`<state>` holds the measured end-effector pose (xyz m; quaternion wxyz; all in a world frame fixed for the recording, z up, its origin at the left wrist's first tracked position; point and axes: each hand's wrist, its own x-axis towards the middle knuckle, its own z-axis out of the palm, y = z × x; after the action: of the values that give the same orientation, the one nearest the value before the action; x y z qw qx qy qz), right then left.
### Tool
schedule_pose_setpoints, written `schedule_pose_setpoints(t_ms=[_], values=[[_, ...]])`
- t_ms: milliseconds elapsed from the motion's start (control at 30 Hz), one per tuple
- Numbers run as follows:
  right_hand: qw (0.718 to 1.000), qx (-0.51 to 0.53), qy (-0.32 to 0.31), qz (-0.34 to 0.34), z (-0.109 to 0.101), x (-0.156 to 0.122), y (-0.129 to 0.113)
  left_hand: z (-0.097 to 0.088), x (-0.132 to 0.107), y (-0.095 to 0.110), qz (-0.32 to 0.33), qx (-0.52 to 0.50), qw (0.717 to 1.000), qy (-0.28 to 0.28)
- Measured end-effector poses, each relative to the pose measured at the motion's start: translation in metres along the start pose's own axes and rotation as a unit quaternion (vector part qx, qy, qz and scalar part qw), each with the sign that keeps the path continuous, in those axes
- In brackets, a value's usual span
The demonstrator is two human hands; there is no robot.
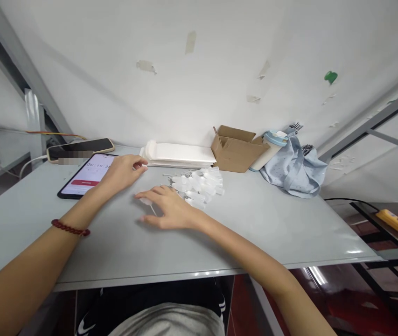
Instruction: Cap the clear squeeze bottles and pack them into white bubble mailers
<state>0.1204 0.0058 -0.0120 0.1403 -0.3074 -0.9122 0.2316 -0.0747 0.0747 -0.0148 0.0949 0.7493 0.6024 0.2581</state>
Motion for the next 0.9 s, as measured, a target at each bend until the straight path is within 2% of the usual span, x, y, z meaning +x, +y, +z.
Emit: schedule_pose_setpoints(t_ms=[233, 500, 600, 733, 900], values=[[0.994, 0.089, 0.036, 0.050, -0.025, -0.012, 0.006, -0.004, -0.005, 0.014, -0.047, -0.104, 0.993, 0.006], [0.962, 0.221, 0.135, 0.086, -0.025, -0.023, 0.017, -0.009, -0.012, 0.031, -0.061, -0.215, 0.974, -0.034], [0.951, 0.260, 0.136, 0.099, -0.023, -0.027, 0.021, -0.010, -0.015, 0.036, -0.064, -0.300, 0.949, -0.070], [0.942, 0.279, 0.148, 0.112, -0.020, -0.031, 0.027, -0.007, -0.018, 0.038, -0.056, -0.427, 0.892, -0.140], [0.925, 0.316, 0.170, 0.125, -0.017, -0.031, 0.029, 0.000, -0.022, 0.042, -0.026, -0.437, 0.875, -0.206]])
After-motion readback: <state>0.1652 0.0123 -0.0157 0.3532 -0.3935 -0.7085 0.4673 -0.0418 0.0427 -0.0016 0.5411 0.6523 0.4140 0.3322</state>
